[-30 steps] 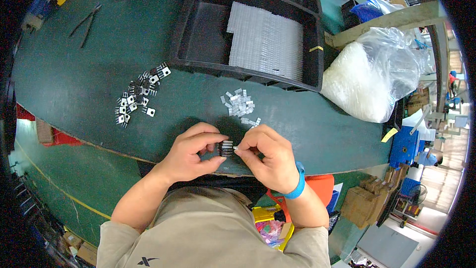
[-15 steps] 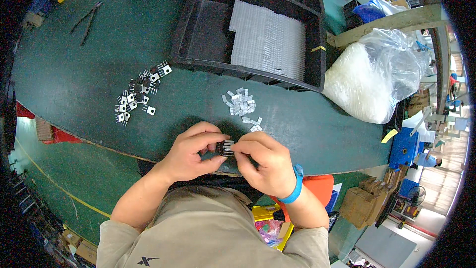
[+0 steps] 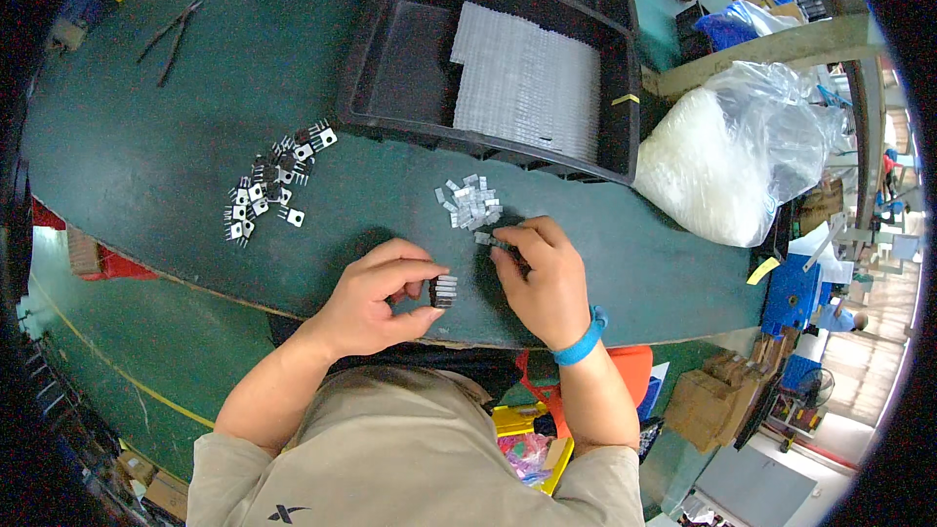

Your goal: The person assembles small electronic components by hand at a workbench. They pick up black plastic housings and insert small white rectangular pieces into them, then place the finished units into a black tray. The process is repetitive, involving picking, inserting, and placing components one by one.

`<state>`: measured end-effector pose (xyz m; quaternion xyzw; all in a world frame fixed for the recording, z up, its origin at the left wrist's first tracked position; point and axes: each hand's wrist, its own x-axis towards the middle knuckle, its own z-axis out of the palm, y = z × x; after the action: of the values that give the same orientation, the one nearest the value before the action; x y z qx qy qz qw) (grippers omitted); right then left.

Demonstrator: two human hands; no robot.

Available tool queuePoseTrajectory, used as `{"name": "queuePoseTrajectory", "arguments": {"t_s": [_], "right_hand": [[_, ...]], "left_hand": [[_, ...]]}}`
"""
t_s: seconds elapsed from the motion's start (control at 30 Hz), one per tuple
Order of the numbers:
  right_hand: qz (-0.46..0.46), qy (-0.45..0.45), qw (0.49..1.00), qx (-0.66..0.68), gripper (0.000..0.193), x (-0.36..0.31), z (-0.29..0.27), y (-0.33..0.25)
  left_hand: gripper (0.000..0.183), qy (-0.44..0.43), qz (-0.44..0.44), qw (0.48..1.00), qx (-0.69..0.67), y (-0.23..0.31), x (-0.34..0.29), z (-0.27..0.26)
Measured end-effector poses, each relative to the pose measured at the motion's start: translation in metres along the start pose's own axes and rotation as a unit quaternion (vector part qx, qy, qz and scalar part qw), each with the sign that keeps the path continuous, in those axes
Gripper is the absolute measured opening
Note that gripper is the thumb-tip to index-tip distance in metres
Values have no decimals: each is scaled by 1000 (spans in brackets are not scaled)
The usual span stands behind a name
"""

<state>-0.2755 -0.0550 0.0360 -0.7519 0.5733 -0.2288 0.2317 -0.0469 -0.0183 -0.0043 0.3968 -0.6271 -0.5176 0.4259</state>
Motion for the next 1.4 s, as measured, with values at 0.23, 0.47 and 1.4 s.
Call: {"name": "queuePoseTrajectory", "arguments": {"t_s": [0.23,0.47,1.4], "right_hand": [[-24,-26,999,-34,15,11,12,6],[-25,-23,999,-36,12,11,12,0],[-58,-67,993,-79,9,11,10,0]], "left_hand": [[40,-3,-14,1000,-13,2,0,-1],[41,2,-6,1000,-9,3,1,-1],[41,1,-13,1000,-11,4,1,0]]}}
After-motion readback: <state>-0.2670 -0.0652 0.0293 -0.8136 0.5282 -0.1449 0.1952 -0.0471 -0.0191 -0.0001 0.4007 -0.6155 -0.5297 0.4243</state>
